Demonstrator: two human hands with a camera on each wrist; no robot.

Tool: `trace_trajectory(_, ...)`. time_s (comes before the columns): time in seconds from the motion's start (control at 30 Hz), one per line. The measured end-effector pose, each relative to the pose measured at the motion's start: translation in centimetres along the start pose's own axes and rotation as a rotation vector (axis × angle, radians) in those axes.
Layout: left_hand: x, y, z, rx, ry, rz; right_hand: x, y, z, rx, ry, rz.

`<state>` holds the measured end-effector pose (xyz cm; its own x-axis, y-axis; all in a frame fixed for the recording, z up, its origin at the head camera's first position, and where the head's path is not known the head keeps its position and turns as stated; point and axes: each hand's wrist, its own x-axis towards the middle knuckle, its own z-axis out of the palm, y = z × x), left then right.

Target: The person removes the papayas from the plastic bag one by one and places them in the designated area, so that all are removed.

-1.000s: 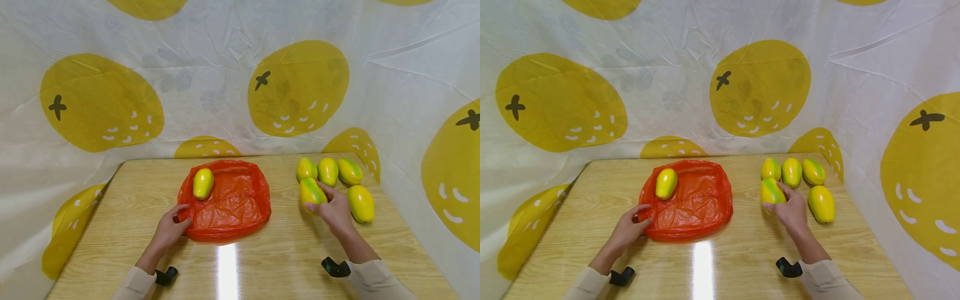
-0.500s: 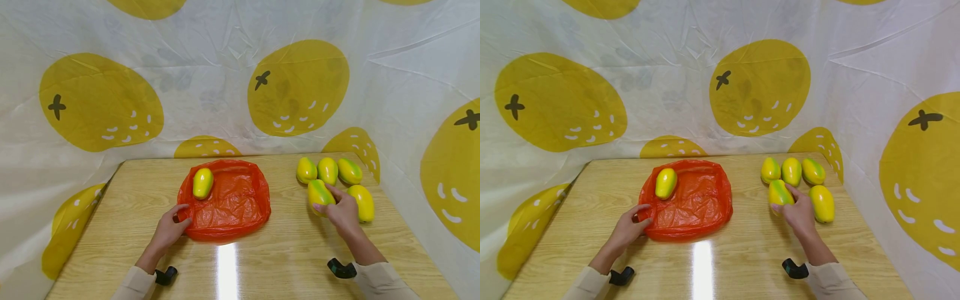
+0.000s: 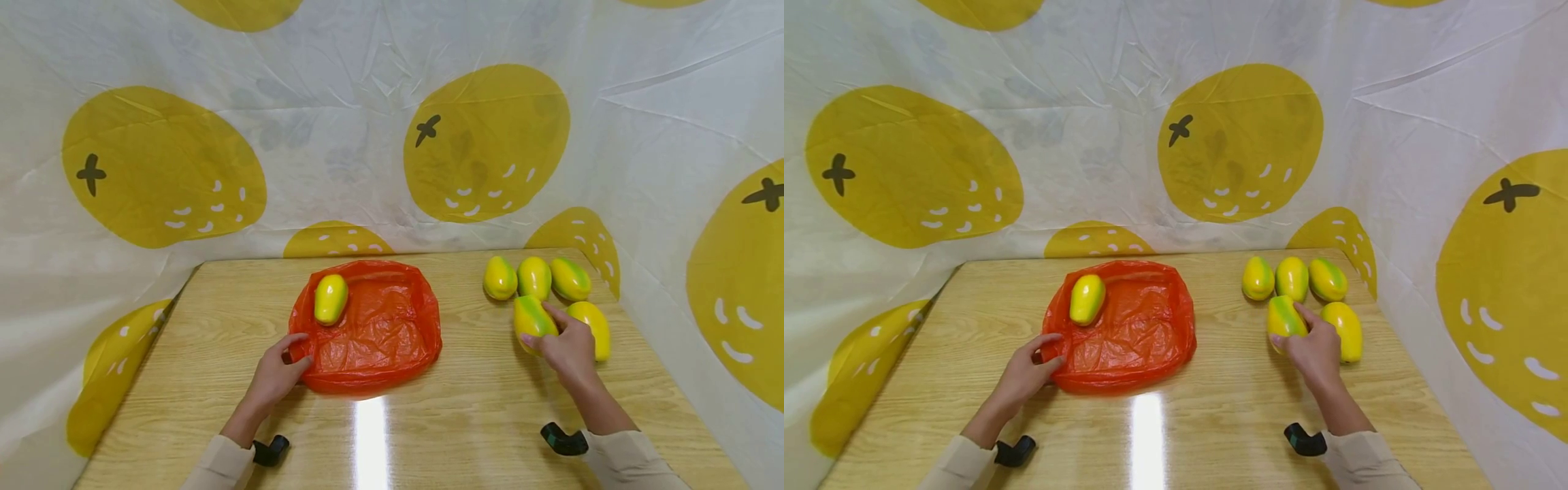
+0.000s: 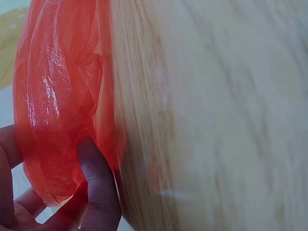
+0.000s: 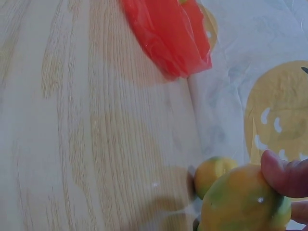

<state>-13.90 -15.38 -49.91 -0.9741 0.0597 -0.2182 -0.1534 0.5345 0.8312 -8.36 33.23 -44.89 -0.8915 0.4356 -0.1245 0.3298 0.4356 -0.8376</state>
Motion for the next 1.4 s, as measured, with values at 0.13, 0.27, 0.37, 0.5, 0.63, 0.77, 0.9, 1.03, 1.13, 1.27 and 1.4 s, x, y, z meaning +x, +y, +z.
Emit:
trace_trajectory(0.13, 0.0, -0.1, 0.0, 0.001, -0.004, 0.009, 0.0, 0.2, -0.1, -0.048, 0.023, -0.020)
trace_trajectory(0.27, 0.0, 0.0, 0.0, 0.003, -0.004, 0.013, -0.1, 0.5, -0.3, -0.090, 0.043, -0.031)
trace_trajectory(0.37, 0.0, 0.0, 0.0, 0.003, -0.006, 0.015, -0.1, 0.6, -0.3, -0.115, 0.060, -0.034)
trace_trajectory(0.5, -0.1, 0.1, 0.0, -0.001, -0.007, 0.014, -0.1, 0.9, -0.3, -0.140, 0.081, -0.038)
trace_trajectory(0.63, -0.1, 0.1, -0.1, -0.001, -0.003, 0.015, 0.1, 1.3, -0.2, -0.178, 0.089, -0.036)
trace_trajectory(0.77, -0.2, 0.2, -0.1, -0.002, -0.005, 0.012, 0.3, 1.7, -0.2, -0.216, 0.094, -0.041)
trace_trajectory(0.9, -0.2, 0.2, 0.0, -0.003, -0.008, 0.009, 0.2, 1.9, 0.1, -0.229, 0.107, -0.082)
trace_trajectory(1.03, -0.3, 0.3, 0.0, -0.002, -0.005, 0.005, 0.2, 2.2, 0.4, -0.235, 0.125, -0.123)
trace_trajectory(1.13, -0.3, 0.3, 0.0, -0.001, -0.005, 0.004, 0.1, 2.4, 0.5, -0.246, 0.135, -0.147)
trace_trajectory(1.27, -0.3, 0.2, 0.0, -0.001, -0.007, 0.004, 0.0, 2.6, 0.6, -0.269, 0.144, -0.177)
trace_trajectory(1.4, -0.3, 0.2, 0.0, 0.004, -0.007, 0.006, 0.0, 2.8, 0.7, -0.290, 0.147, -0.192)
